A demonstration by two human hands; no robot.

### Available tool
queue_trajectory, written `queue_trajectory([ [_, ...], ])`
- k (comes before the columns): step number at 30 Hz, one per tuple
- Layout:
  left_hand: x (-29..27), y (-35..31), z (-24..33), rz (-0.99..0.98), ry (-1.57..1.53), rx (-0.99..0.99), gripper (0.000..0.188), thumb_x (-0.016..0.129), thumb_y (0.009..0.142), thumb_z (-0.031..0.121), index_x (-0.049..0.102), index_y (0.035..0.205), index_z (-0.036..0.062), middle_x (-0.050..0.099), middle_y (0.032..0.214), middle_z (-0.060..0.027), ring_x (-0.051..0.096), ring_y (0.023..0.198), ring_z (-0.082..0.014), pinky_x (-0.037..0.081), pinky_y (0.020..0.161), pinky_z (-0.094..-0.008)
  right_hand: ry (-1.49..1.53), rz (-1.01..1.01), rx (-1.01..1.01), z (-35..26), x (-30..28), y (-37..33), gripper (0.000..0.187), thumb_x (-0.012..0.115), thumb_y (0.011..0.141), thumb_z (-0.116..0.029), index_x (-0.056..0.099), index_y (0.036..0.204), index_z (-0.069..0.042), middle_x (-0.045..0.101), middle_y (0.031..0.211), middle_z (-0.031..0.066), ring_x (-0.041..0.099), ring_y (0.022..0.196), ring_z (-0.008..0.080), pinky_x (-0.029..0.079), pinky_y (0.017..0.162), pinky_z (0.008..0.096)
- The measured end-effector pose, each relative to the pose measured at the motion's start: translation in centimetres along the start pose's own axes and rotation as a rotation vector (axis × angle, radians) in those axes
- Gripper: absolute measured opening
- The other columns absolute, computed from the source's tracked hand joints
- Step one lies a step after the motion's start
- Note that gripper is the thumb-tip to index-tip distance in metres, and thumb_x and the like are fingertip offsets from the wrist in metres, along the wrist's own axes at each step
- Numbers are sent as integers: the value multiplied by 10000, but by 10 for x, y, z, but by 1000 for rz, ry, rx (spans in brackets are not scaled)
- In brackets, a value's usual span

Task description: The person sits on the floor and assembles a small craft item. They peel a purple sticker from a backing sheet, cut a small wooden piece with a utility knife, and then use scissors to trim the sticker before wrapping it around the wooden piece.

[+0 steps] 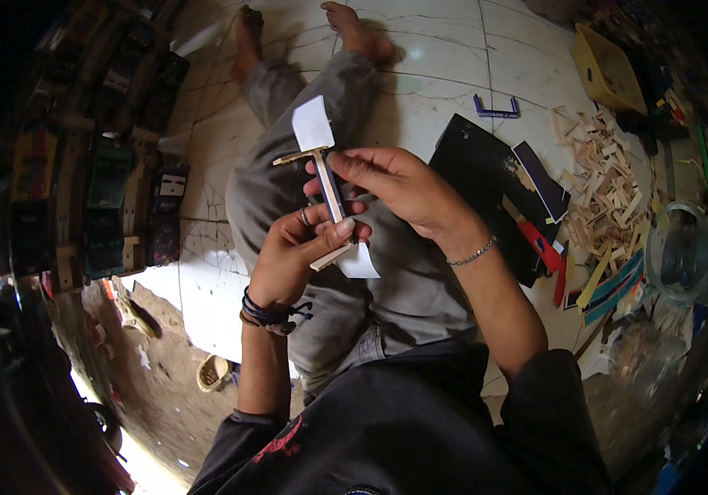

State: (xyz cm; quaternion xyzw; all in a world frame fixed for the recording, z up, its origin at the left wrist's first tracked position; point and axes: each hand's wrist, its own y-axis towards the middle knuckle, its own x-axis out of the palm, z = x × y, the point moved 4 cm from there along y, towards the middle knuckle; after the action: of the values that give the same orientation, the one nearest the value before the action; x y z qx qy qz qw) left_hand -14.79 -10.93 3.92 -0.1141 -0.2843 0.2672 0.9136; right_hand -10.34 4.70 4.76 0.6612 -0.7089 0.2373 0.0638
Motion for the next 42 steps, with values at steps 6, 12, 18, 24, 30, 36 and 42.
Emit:
queue_trajectory([
  [6, -1, -3, -4, -86, -98, -4, 347, 543, 1064, 218, 605, 1299, -31, 703, 1197, -137, 708, 1035, -194, 553, 941, -348, 115, -47, 34, 2, 3, -1, 388, 614, 1033, -349, 677, 1227, -20, 731, 1038, 52, 641, 850, 59, 484, 693, 204],
  [12, -3, -5, -7, 23, -101, 35, 304, 520, 1076, 252, 654, 1212, 15, 704, 1070, -64, 681, 962, -171, 562, 903, -351, 76, 3, -113, 4, 8, -2, 420, 547, 1067, -311, 615, 1316, 21, 720, 1113, 110, 673, 916, 106, 527, 762, 226],
  [18, -1, -12, -7, 105, -164, 29, 297, 597, 1054, 286, 710, 1166, 35, 706, 974, 23, 615, 848, -50, 489, 787, -227, 34, -183, -100, 5, 8, -14, 538, 683, 983, -218, 510, 1416, 52, 670, 1285, 169, 671, 1143, 211, 508, 1008, 307],
  [24, -3, -14, -5, 120, -13, 9, 286, 655, 1025, 284, 736, 1110, 24, 688, 936, 45, 590, 836, -27, 470, 748, -216, 10, -226, 10, -2, 1, -17, 531, 714, 942, -131, 520, 1399, 56, 665, 1287, 196, 638, 1227, 254, 477, 1084, 362],
  [30, -2, -14, 5, 192, 309, 149, 272, 681, 1007, 252, 740, 1100, 3, 643, 842, 23, 562, 795, -51, 453, 716, -217, 78, -146, -116, -3, -2, -18, 490, 710, 956, -127, 540, 1388, 30, 668, 1271, 140, 634, 1197, 201, 491, 1055, 333],
  [36, 5, -15, 12, 225, 602, 370, 277, 769, 924, 172, 714, 1120, -17, 642, 928, -49, 582, 793, -132, 480, 738, -259, -171, 141, -279, -8, -9, -24, 287, 720, 941, -67, 637, 1208, -2, 696, 1105, 36, 651, 998, 89, 521, 920, 270],
  [42, 12, -15, 24, 246, 224, 515, 447, 815, 842, 51, 639, 1249, -2, 633, 1189, -92, 649, 1032, -174, 514, 893, -297, -304, 204, -333, -14, 1, -34, 224, 665, 947, 2, 636, 1168, 22, 696, 1080, 33, 661, 987, 88, 541, 868, 279],
])
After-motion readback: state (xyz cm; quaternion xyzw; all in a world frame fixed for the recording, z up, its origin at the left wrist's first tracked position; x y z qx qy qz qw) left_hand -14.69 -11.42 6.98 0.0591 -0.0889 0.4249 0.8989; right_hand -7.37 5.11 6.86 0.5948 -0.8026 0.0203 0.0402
